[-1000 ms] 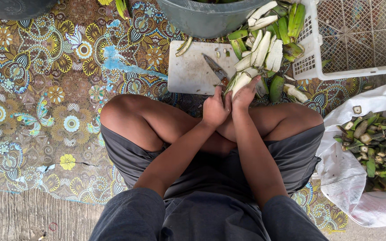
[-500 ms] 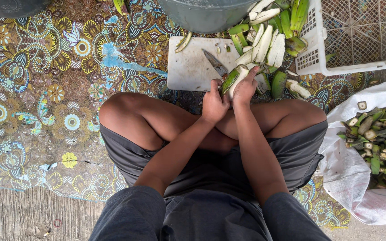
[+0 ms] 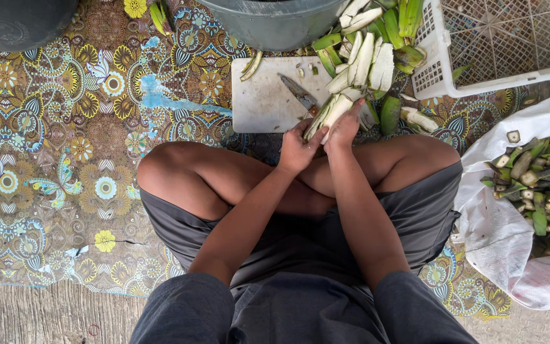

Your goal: The person sits cross-legged on a mat and uses a knife to peel the skin off green bananas. They place the peeled bananas into a bucket of water and discard the peels into a nearby bag.

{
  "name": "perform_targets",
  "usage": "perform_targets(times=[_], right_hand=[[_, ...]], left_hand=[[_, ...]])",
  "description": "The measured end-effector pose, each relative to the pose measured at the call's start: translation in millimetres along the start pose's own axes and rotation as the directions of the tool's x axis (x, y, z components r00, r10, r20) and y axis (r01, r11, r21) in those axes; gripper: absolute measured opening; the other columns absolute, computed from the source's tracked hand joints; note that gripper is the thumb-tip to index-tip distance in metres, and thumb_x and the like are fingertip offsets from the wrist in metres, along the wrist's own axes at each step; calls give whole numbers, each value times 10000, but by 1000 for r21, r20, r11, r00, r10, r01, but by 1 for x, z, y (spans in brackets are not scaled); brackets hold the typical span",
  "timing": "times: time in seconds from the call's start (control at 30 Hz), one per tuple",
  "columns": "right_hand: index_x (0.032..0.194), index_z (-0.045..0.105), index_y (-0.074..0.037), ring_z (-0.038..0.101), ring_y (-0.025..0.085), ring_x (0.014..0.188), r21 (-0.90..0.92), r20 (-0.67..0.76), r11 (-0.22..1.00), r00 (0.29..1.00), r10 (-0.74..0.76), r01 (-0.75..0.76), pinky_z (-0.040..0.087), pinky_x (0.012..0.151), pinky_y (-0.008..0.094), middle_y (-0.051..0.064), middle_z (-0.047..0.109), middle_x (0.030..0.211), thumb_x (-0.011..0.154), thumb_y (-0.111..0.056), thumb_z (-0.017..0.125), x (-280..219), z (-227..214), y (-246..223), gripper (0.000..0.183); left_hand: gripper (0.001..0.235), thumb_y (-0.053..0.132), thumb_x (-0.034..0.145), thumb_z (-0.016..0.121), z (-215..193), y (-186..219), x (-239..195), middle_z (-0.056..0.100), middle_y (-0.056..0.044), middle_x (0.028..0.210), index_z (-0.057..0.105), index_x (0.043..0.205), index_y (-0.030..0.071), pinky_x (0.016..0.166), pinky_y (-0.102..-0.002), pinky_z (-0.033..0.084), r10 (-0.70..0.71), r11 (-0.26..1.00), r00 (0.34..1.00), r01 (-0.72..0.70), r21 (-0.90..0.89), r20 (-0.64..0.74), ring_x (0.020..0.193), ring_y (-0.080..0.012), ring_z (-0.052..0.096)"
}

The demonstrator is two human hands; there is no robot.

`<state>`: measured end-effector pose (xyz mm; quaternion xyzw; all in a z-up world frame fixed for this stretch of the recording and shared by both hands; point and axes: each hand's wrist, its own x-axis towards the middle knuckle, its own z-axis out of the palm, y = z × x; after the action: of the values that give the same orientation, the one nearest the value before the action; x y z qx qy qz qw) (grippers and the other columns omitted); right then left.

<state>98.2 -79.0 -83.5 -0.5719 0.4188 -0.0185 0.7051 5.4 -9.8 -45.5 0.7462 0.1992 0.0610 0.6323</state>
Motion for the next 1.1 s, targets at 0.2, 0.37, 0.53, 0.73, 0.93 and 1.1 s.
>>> perform_targets(times=[0.2,0.37,0.53,0.73,0.93,1.1], right_hand=[[1379,361,144,329,440,1358,48,30,999,1000,-5,3,242,1147,523,314,384,1412,832,-709,496,-31,3,-20,1022],[1232,523,138,440,399,1278,-20,18,997,997,-77,78,279,1120,468,308,517,1275,820,-667,499,-89,14,-64,905],[1123,620,140,530,405,1178,-90,-22,983,987,-160,157,335,1071,448,310,600,1150,855,-671,472,-50,5,-26,867],[1036,657,128,569,372,1119,-138,0,965,975,-224,222,364,1035,431,302,632,1061,877,-668,456,-16,-3,-2,836],[994,656,64,635,262,906,29,-50,998,997,-57,58,487,894,353,207,658,933,773,-683,526,-103,14,-72,789],[1326,334,207,395,311,1299,212,8,977,1000,5,-7,305,1113,389,313,463,1293,830,-614,392,-166,29,-121,961]], left_hand=[[357,95,873,589,-2,5,-10,656,-315,954,588,1205,-36,799,-532,546,283,952,959,-281,124,4,917,-491,620],[393,78,804,611,0,-5,-8,675,-274,938,599,1192,15,815,-503,543,208,965,978,-200,170,-28,928,-452,633],[267,170,842,640,0,4,-12,673,-254,776,673,1039,-7,708,-516,523,18,998,991,-10,62,-134,849,-445,653],[235,310,835,670,15,3,-16,649,-88,570,712,784,84,613,-345,521,-269,954,962,260,-150,-44,647,-153,671],[272,198,974,447,17,5,-27,633,-311,812,603,1059,-8,676,-542,488,115,991,968,-127,-42,-225,828,-504,615],[207,121,903,480,19,-11,-20,643,-226,796,611,1047,49,679,-508,524,274,961,907,-244,131,-321,802,-470,629]])
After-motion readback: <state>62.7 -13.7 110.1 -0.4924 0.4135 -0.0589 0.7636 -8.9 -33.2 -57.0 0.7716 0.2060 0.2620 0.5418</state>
